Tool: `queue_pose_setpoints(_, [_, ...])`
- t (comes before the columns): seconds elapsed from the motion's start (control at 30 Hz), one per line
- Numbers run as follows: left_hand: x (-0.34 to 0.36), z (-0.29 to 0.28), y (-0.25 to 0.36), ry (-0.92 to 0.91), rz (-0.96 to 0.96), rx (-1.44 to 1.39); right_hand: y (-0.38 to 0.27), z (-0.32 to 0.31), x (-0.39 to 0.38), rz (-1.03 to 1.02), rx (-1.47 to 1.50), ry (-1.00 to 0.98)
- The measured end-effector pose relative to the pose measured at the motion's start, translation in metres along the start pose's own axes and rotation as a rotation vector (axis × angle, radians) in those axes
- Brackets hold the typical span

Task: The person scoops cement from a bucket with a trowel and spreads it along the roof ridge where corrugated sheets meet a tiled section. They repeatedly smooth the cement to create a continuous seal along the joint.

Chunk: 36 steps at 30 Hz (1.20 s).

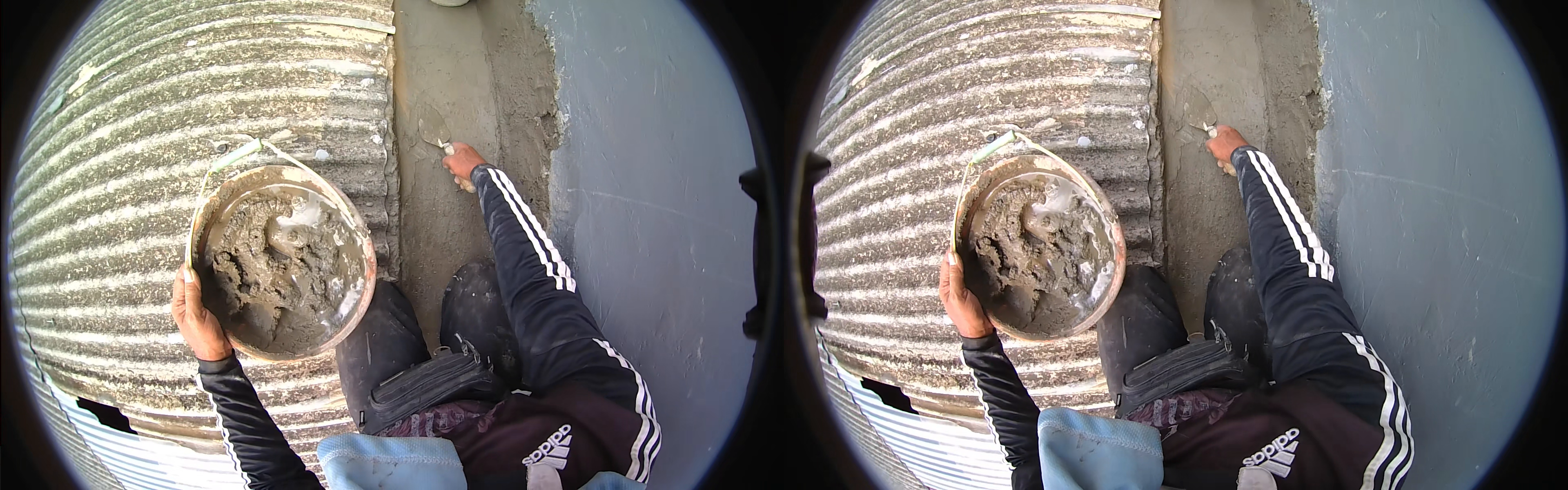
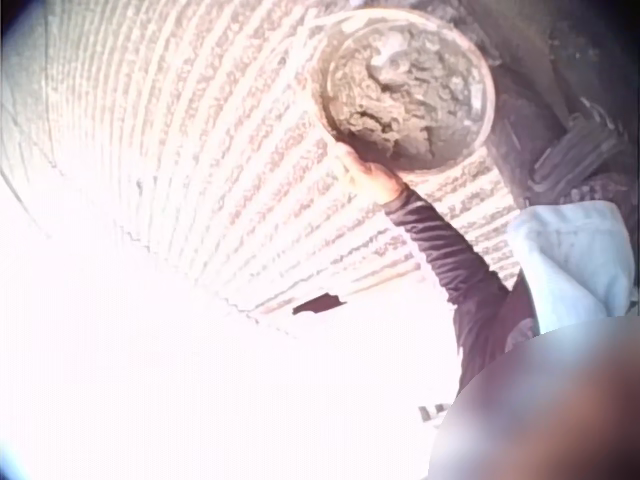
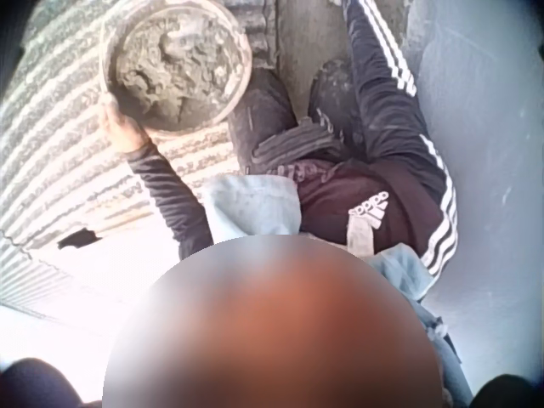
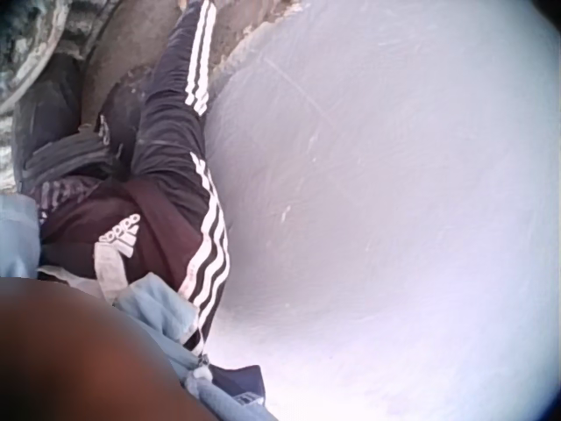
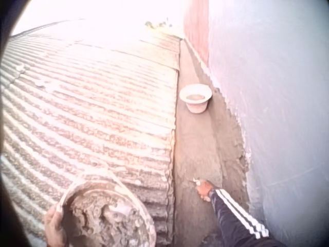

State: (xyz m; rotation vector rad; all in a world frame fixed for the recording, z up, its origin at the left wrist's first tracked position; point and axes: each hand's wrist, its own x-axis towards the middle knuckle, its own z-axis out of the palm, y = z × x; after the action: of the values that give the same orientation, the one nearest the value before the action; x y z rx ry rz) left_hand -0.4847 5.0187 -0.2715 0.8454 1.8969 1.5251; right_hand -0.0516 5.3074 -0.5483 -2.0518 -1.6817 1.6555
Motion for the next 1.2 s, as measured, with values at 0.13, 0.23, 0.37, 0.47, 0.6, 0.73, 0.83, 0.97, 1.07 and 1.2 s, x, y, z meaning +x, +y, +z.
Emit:
queue_pose_setpoints(0.13, [0.000,0.000,0.000,-0.024,0.017,-0.003,0.011,0.035,-0.037,-0.016,-0.269,-0.016])
queue_pose_setpoints(0.23, [0.001,0.003,0.000,-0.008,0.048,0.024,0.038,0.054,-0.077,-0.044,-0.439,0.024])
queue_pose_setpoints(0.37, [0.001,0.004,0.003,0.011,0.095,0.073,0.053,0.025,-0.144,-0.083,-0.489,0.116])
queue_pose_setpoints(0.47, [-0.001,0.005,0.003,-0.002,0.144,0.052,0.016,-0.010,-0.216,-0.211,-0.224,0.313])
queue_pose_setpoints(0.6, [0.000,0.004,0.001,-0.052,0.124,-0.052,-0.076,-0.048,-0.315,-0.494,0.097,0.106])
queue_pose_setpoints(0.73, [0.003,0.005,-0.003,-0.034,0.077,-0.099,-0.154,-0.022,-0.373,-0.843,-0.400,-0.002])
queue_pose_setpoints(0.83, [0.003,0.005,-0.004,-0.021,0.064,-0.111,-0.182,0.032,-0.384,-0.999,-0.579,-0.004])
queue_pose_setpoints(0.97, [0.003,0.006,-0.004,-0.026,0.075,-0.116,-0.191,0.065,-0.374,-0.883,-0.755,-0.063])
queue_pose_setpoints(1.07, [0.002,0.005,-0.004,-0.043,0.070,-0.090,-0.196,0.074,-0.356,-0.903,-0.678,-0.161])
queue_pose_setpoints(1.2, [0.003,0.006,-0.007,-0.049,0.112,-0.129,-0.195,0.074,-0.347,-0.891,-0.537,-0.324])
